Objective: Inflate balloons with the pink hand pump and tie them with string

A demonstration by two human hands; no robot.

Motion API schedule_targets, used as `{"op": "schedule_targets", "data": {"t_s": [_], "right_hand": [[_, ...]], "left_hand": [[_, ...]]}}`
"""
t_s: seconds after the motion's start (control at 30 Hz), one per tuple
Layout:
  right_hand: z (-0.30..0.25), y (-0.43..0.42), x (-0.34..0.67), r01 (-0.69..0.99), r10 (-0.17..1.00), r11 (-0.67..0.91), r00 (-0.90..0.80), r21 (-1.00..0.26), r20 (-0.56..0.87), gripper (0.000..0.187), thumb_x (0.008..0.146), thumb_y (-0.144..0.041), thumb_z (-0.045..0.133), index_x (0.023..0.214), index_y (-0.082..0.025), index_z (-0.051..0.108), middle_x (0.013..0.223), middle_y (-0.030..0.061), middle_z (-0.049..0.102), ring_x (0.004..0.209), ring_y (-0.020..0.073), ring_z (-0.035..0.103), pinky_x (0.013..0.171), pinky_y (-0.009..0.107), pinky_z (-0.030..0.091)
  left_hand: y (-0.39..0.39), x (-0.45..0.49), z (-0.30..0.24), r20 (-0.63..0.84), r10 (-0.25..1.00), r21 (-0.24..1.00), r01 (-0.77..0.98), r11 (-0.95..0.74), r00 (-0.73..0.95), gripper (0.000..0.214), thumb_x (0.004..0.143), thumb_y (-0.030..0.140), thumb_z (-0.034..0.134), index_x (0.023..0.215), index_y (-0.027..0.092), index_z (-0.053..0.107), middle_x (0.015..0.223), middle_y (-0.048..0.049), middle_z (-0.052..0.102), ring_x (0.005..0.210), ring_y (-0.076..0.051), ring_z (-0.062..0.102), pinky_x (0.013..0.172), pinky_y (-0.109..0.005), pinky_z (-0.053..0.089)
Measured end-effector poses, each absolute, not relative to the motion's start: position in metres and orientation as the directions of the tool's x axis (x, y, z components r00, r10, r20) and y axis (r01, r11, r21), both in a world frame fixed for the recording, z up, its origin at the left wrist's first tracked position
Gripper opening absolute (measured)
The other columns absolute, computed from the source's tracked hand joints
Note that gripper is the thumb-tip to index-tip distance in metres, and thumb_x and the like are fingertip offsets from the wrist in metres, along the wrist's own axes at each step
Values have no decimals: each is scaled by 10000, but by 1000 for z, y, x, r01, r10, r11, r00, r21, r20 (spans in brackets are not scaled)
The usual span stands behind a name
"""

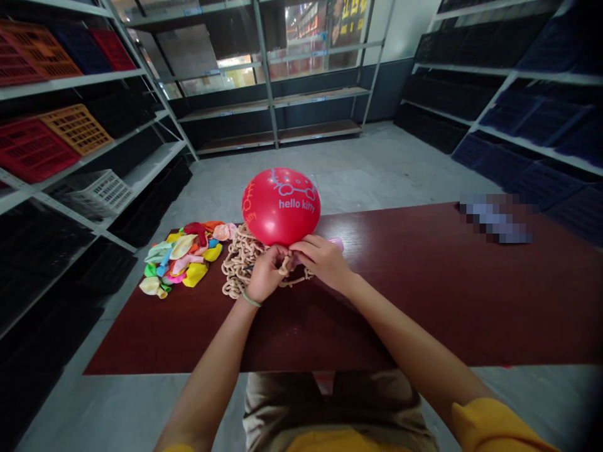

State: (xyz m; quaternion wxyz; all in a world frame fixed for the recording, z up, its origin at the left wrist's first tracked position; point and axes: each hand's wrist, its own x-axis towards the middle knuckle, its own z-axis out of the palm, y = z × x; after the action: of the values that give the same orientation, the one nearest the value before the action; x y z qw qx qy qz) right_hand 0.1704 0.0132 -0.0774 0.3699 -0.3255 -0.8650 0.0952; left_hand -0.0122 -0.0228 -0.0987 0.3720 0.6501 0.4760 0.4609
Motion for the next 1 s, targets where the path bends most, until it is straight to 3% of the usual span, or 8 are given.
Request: {"op": "schedule_targets", "data": {"t_s": [0.23, 0.47, 0.6, 0.8, 1.0], "right_hand": [[-79, 9, 166, 533, 586, 795, -551, -291, 594, 152, 909, -218, 493, 901, -201, 644, 837, 35, 649, 792, 160, 563, 714, 278, 384], [-84, 3, 158, 524, 590, 788, -494, -323, 639, 175, 906, -198, 457, 805, -198, 599, 774, 43, 645, 753, 162, 566, 706, 288, 396], [-83, 1, 159, 450, 615, 784, -471, -428, 632, 190, 936, -240, 450, 826, -203, 600, 818, 45, 651, 772, 151, 572, 724, 283, 417], [-75, 4, 159, 216, 772, 605, -395, -767, 498, 146, 931, -310, 505, 953, -204, 603, 877, 22, 640, 742, 123, 581, 682, 262, 455], [-73, 9, 161, 143, 731, 608, -486, -781, 479, 174, 931, -299, 524, 1040, -232, 641, 990, 29, 639, 896, 144, 588, 783, 297, 468]], "left_hand": [[-26, -15, -98, 335, 942, 882, 340, -327, 38, 176, 825, 320, 638, 886, 205, 519, 684, 7, 653, 559, -114, 589, 547, -221, 452], [-30, -7, -107, 412, 898, 847, 429, -314, -155, 142, 871, 337, 589, 937, 213, 567, 688, 5, 649, 584, -128, 618, 573, -238, 467], [-30, -7, -110, 459, 873, 823, 448, -349, -163, 153, 893, 357, 576, 938, 211, 580, 725, -3, 650, 582, -121, 602, 585, -242, 467], [-27, -11, -111, 513, 853, 807, 390, -443, -93, 182, 915, 377, 565, 960, 200, 565, 710, 5, 625, 554, -102, 576, 574, -233, 460], [-27, -17, -108, 534, 844, 783, 408, -470, -51, 186, 918, 378, 562, 989, 206, 566, 714, 7, 632, 552, -103, 584, 573, -234, 471]]}}
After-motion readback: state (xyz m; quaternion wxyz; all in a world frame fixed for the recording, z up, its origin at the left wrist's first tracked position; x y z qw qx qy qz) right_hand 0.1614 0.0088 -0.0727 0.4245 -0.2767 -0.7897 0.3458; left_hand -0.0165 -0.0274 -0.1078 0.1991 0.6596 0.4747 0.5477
